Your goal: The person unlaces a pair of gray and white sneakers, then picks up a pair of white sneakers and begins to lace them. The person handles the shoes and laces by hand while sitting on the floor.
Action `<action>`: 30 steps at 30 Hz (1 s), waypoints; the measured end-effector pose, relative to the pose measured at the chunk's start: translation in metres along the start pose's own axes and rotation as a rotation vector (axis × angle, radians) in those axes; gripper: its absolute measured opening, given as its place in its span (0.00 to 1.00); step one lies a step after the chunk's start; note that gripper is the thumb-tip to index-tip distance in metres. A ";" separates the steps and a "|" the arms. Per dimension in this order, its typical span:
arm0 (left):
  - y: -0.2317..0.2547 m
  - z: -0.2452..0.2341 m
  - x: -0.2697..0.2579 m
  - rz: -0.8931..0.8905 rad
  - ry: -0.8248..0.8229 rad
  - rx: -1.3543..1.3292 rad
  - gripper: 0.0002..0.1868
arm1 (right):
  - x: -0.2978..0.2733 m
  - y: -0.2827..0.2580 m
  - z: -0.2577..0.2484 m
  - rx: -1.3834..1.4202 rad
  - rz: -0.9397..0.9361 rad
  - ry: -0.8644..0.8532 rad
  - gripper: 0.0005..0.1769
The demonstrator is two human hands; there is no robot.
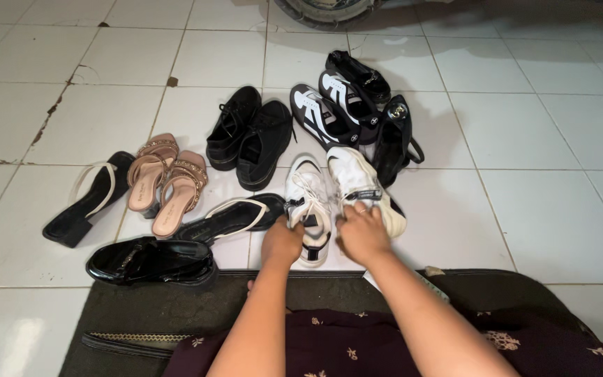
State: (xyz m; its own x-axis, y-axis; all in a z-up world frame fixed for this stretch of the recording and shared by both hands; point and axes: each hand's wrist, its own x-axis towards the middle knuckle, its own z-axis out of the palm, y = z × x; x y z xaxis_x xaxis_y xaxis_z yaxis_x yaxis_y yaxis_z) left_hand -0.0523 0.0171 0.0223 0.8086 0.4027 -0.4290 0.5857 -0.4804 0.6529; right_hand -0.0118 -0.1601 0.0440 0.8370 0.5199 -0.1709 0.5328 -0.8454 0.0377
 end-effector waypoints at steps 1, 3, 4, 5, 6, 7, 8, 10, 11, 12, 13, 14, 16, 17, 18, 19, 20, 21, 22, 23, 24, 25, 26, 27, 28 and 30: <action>0.001 -0.002 -0.001 0.007 -0.007 0.009 0.27 | -0.002 -0.005 0.000 -0.021 0.004 -0.011 0.23; 0.000 -0.006 -0.005 0.018 -0.023 0.029 0.26 | -0.010 -0.012 0.002 -0.061 0.011 -0.035 0.26; 0.000 -0.007 -0.006 0.011 -0.026 0.035 0.25 | -0.011 -0.013 0.003 -0.127 0.009 -0.051 0.25; 0.001 -0.008 -0.007 0.004 -0.029 0.041 0.25 | -0.012 -0.014 0.005 -0.193 0.007 -0.068 0.24; 0.002 -0.007 -0.008 -0.001 -0.033 0.046 0.25 | -0.011 -0.013 0.008 -0.261 0.007 -0.084 0.23; 0.002 -0.007 -0.008 -0.001 -0.036 0.039 0.25 | -0.009 -0.009 0.010 -0.302 0.022 -0.095 0.17; 0.002 -0.007 -0.008 -0.003 -0.037 0.034 0.25 | -0.008 -0.004 0.013 -0.341 0.036 -0.106 0.12; -0.001 -0.007 -0.007 0.003 -0.033 0.024 0.26 | -0.007 0.007 0.019 -0.306 0.093 -0.091 0.09; -0.002 -0.007 -0.006 0.010 -0.027 0.020 0.26 | -0.004 0.014 0.021 -0.232 0.136 -0.064 0.09; -0.003 -0.006 -0.005 0.017 -0.023 0.015 0.27 | -0.004 0.022 0.023 -0.159 0.179 -0.038 0.10; -0.005 -0.005 -0.005 0.020 -0.025 0.014 0.27 | -0.003 0.031 0.023 -0.090 0.219 0.043 0.10; -0.006 -0.004 -0.004 0.025 -0.025 0.013 0.27 | 0.000 0.041 0.021 -0.020 0.259 0.125 0.10; -0.008 -0.004 -0.002 0.031 -0.024 0.009 0.27 | 0.001 0.057 0.015 0.154 0.376 0.106 0.13; -0.008 -0.004 -0.001 0.033 -0.023 0.007 0.27 | 0.002 0.071 0.007 0.258 0.452 0.004 0.14; -0.008 -0.003 -0.001 0.037 -0.024 0.002 0.27 | 0.001 0.084 0.001 0.360 0.530 -0.099 0.16; -0.009 -0.002 -0.001 0.043 -0.019 0.009 0.27 | -0.002 0.092 -0.003 0.381 0.479 -0.021 0.16; -0.009 -0.003 -0.002 0.050 -0.014 0.016 0.27 | -0.007 0.102 -0.007 0.401 0.429 0.057 0.17; -0.009 -0.002 -0.003 0.057 -0.009 0.023 0.27 | -0.011 0.109 -0.009 0.419 0.379 0.135 0.17; -0.010 -0.002 -0.004 0.058 -0.004 0.021 0.27 | -0.014 0.113 -0.009 0.391 0.367 0.129 0.14; -0.010 -0.002 -0.005 0.058 0.001 0.019 0.26 | -0.019 0.118 -0.008 0.363 0.355 0.123 0.11; -0.011 -0.002 -0.006 0.056 0.008 0.017 0.26 | -0.022 0.122 -0.005 0.337 0.341 0.117 0.09; -0.011 -0.003 -0.008 0.046 0.007 -0.003 0.26 | -0.024 0.124 -0.002 0.328 0.290 0.008 0.08; -0.012 -0.003 -0.009 0.036 0.007 -0.023 0.26 | -0.025 0.126 0.001 0.319 0.238 -0.101 0.07; -0.013 -0.004 -0.010 0.026 0.008 -0.043 0.26 | -0.027 0.127 0.005 0.309 0.186 -0.209 0.06; -0.014 -0.005 -0.011 0.035 0.013 -0.030 0.26 | -0.033 0.127 0.010 0.306 0.197 -0.284 0.07; -0.016 -0.006 -0.011 0.051 0.025 -0.004 0.25 | -0.043 0.125 0.019 0.302 0.218 -0.434 0.08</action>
State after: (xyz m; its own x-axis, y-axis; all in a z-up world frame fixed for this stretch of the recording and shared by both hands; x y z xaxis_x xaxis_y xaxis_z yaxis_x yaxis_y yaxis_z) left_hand -0.0708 0.0254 0.0204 0.8357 0.3970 -0.3795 0.5434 -0.4978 0.6760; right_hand 0.0161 -0.2905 0.0376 0.7617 0.2851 -0.5818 0.2406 -0.9582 -0.1546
